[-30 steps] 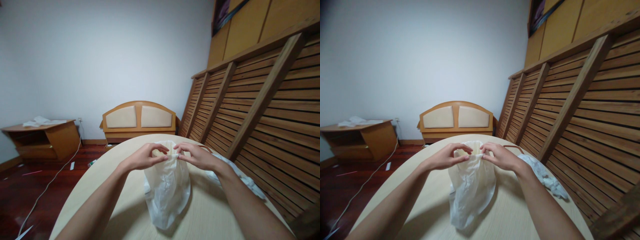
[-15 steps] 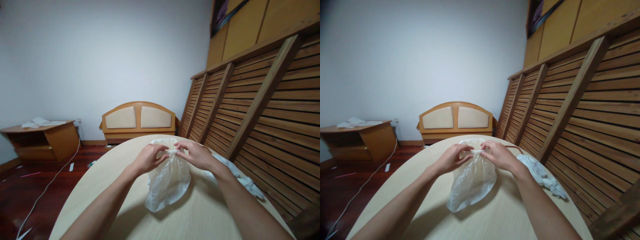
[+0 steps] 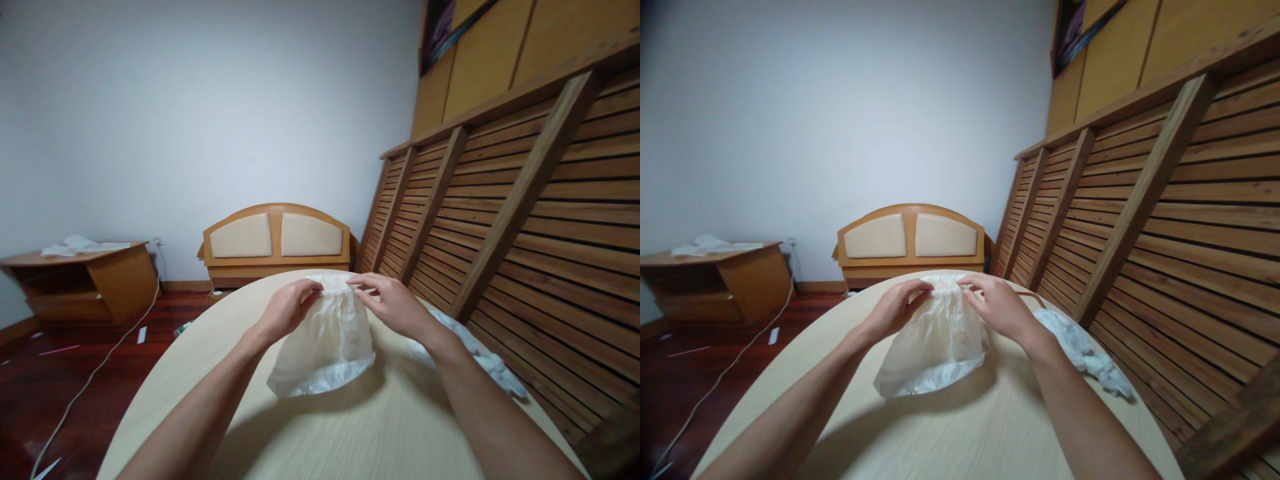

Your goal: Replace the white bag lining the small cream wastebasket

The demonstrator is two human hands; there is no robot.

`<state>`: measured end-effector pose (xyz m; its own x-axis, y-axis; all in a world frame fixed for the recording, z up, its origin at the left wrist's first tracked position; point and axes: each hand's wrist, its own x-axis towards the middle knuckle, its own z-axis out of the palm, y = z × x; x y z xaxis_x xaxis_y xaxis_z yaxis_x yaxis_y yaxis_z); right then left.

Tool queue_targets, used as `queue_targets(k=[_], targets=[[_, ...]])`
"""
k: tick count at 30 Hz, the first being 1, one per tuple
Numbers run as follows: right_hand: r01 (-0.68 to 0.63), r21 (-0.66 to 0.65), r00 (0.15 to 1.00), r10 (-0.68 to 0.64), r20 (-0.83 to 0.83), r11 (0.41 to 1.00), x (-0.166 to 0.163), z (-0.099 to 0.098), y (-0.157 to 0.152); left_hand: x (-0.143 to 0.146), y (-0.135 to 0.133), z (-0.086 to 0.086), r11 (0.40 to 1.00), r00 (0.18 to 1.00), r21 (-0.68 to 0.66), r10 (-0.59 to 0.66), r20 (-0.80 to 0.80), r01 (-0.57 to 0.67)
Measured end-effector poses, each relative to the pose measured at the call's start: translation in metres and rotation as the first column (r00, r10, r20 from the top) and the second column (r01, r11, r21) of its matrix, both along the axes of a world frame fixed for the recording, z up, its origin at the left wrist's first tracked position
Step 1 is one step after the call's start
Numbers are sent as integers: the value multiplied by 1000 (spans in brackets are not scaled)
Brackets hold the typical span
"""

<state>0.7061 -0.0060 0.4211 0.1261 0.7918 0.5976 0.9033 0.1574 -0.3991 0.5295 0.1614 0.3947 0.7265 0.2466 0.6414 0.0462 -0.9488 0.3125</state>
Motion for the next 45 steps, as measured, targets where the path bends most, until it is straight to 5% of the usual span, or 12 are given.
queue_targets(k=[8,18,28,36,45], targets=[[-114,0,993,114,-26,993,8,-3,0,-4,-2,9,989,996,-122,-80,39,84],[-179,-50,959,185,216,983,12,5,-9,-9,-1,13,978,978,9,-210,-9,210],[-152,-100,944,175,280,983,12,4,-6,-13,-4,16,968,963,-36,-251,-96,248],[-67,-33,905,75,419,997,-7,9,-4,-11,-39,25,988,997,138,-69,-23,72],[18,4,900,-18,436,1000,-15,-4,7,-5,-24,13,990,999,133,40,-21,-36]])
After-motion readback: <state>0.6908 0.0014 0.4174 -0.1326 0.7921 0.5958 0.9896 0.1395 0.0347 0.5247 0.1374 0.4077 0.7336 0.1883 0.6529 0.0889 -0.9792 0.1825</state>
